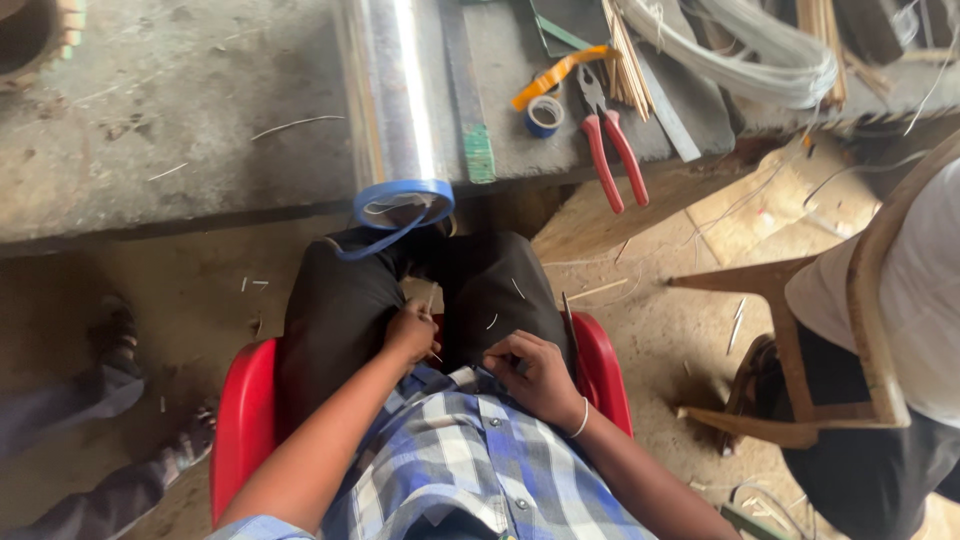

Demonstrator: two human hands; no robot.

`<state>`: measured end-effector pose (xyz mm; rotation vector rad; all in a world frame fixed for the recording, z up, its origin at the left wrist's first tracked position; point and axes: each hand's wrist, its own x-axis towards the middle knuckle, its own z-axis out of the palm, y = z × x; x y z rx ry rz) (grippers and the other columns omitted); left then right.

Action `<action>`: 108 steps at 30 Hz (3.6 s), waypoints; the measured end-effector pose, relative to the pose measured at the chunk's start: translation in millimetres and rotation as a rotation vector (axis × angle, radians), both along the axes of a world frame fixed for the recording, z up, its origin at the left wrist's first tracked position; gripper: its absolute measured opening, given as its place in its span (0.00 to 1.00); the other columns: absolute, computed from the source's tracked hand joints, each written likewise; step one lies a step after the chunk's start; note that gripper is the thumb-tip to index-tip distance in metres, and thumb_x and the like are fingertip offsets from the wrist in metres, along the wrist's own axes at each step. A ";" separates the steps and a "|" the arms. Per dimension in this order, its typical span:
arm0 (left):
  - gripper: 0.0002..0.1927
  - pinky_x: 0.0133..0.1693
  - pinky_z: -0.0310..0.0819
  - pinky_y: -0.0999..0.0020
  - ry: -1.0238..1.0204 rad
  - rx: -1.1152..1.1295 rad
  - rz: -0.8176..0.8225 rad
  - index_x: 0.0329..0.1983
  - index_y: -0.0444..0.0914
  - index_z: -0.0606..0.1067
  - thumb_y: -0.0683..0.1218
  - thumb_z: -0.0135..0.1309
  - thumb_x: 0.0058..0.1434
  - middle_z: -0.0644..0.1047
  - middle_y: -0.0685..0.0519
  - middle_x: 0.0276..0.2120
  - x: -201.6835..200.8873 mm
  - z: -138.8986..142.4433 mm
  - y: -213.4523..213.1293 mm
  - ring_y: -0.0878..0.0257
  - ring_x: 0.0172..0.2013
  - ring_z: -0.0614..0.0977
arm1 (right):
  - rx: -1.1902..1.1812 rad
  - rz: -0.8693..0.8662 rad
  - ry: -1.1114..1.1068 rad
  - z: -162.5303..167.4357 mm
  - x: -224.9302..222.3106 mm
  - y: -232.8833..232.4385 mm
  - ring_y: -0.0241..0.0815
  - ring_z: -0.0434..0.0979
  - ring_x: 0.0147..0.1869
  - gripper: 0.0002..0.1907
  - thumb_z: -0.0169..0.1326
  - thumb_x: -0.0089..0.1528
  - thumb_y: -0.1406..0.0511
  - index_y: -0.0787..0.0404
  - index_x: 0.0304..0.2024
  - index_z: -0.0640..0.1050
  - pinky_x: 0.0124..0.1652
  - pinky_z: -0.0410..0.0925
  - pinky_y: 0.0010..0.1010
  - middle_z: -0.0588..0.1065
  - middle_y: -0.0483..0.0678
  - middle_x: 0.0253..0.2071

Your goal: The person sits and wraps thin wire around the taped end of a metal cylinder, twisting the wire ends together by hand. They then press and smooth blue tape over the wrapped wire to secure it, rotating the cylinder as they work.

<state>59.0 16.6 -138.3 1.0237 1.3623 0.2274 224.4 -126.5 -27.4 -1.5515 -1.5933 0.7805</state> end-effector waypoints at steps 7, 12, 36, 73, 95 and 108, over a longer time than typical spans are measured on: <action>0.17 0.51 0.75 0.50 0.358 0.412 -0.474 0.52 0.40 0.74 0.43 0.46 0.60 0.80 0.37 0.48 30.7 -21.8 8.5 0.40 0.51 0.80 | 0.039 0.125 -0.096 2.3 25.6 8.1 0.52 0.80 0.39 0.06 0.62 0.61 0.66 0.58 0.41 0.81 0.39 0.73 0.39 0.77 0.51 0.35; 0.21 0.55 0.72 0.47 0.432 0.385 -0.642 0.55 0.35 0.71 0.41 0.45 0.57 0.77 0.32 0.50 47.9 -39.7 20.0 0.35 0.54 0.77 | 0.050 0.101 -0.090 -0.1 47.0 16.8 0.52 0.79 0.40 0.08 0.61 0.62 0.65 0.59 0.43 0.82 0.40 0.73 0.40 0.77 0.51 0.36; 0.17 0.60 0.67 0.47 0.636 0.293 -0.681 0.52 0.29 0.75 0.39 0.45 0.61 0.71 0.31 0.58 75.4 -76.8 30.3 0.36 0.59 0.72 | 0.002 0.020 0.075 -5.9 86.4 35.7 0.50 0.79 0.40 0.12 0.64 0.59 0.66 0.60 0.45 0.81 0.39 0.73 0.38 0.77 0.50 0.38; 0.19 0.53 0.75 0.46 0.363 0.567 -0.538 0.57 0.37 0.72 0.39 0.43 0.62 0.79 0.35 0.49 46.6 -49.4 35.8 0.38 0.52 0.80 | -0.176 -0.141 -0.157 -16.9 53.0 35.7 0.50 0.79 0.34 0.15 0.62 0.58 0.65 0.56 0.48 0.82 0.33 0.73 0.37 0.78 0.50 0.35; 0.06 0.40 0.78 0.61 -0.383 0.749 -0.127 0.38 0.35 0.80 0.41 0.60 0.58 0.83 0.45 0.33 -113.7 116.5 -21.2 0.52 0.36 0.85 | 0.118 -0.074 -0.231 -6.9 -76.0 71.5 0.36 0.81 0.35 0.06 0.55 0.64 0.74 0.64 0.42 0.80 0.37 0.72 0.27 0.80 0.48 0.33; 0.10 0.42 0.77 0.59 -0.327 1.066 -0.032 0.48 0.34 0.78 0.38 0.52 0.64 0.79 0.47 0.37 -113.9 147.9 -31.2 0.51 0.38 0.82 | -0.127 -0.032 0.482 -29.7 -93.5 61.7 0.30 0.73 0.41 0.06 0.49 0.71 0.69 0.67 0.47 0.75 0.42 0.68 0.24 0.76 0.45 0.39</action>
